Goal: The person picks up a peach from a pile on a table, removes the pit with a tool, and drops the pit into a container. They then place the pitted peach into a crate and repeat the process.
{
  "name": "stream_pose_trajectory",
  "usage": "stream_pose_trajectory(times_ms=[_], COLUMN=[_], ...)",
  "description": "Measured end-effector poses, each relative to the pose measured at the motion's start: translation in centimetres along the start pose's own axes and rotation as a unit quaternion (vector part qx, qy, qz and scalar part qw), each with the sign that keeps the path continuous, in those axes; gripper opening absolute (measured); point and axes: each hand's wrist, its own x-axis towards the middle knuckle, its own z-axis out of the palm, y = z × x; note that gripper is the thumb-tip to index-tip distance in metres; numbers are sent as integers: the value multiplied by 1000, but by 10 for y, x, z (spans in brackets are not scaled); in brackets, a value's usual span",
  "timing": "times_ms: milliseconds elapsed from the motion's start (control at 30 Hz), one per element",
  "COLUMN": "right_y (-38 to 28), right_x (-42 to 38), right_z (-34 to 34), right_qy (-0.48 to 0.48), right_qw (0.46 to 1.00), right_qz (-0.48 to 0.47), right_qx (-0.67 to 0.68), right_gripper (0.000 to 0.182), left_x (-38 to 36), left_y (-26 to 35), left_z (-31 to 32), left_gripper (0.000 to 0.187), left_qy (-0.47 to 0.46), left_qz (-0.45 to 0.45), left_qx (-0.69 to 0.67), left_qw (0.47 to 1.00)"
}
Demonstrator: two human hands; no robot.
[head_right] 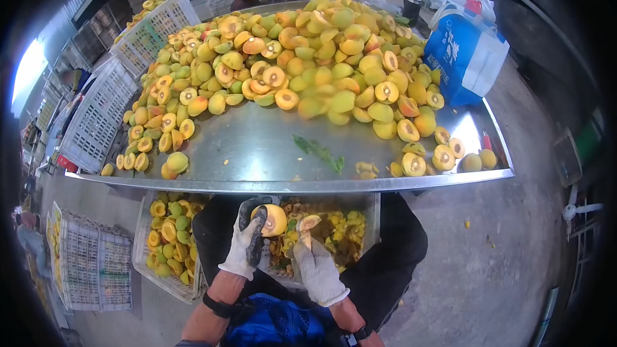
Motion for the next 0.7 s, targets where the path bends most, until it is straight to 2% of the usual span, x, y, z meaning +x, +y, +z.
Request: stream_pose_trajectory(times_ms=[67, 167, 200, 233, 267, 367, 400, 533, 633, 700], right_y=[-4, 38, 40, 32, 23, 19, 19, 22, 13, 18], right_x=[3, 16, 15, 10, 5, -2, -2, -1, -4, -1], right_z=[3, -9, -6, -3, -2, -3, -4, 2, 7, 10], right_qy=[-6, 40, 67, 56, 48, 45, 40, 26, 5, 5], right_qw=[993, 992, 994, 996, 997, 998, 999, 1000, 1000, 996], right_qz=[-16, 107, 75, 69, 60, 32, 35, 0, 15, -29], right_qx=[-117, 45, 33, 26, 18, -7, 2, 8, -25, -86], right_gripper=[36, 37, 35, 34, 33, 29, 28, 28, 30, 33], left_x=[-3, -10, -10, -10, -10, -5, 0, -3, -4, -7], left_y=[0, -17, -14, -3, 2, -10, -18, -29, -24, -17], left_z=[1, 1, 0, 3, 2, -9, -13, -17, -14, -10], left_gripper=[30, 31, 30, 30, 30, 32, 32, 25, 18, 16], left_qy=[14, 28, 35, 37, 44, 24, 42, 66, 72, 62], left_qz=[0, -18, 13, 42, -45, -163, -166, -155, -132, -112], left_qx=[-20, -28, 16, 60, -88, -295, -319, -271, -246, -209], left_qw=[1000, 999, 999, 997, 994, 941, 932, 948, 958, 970])
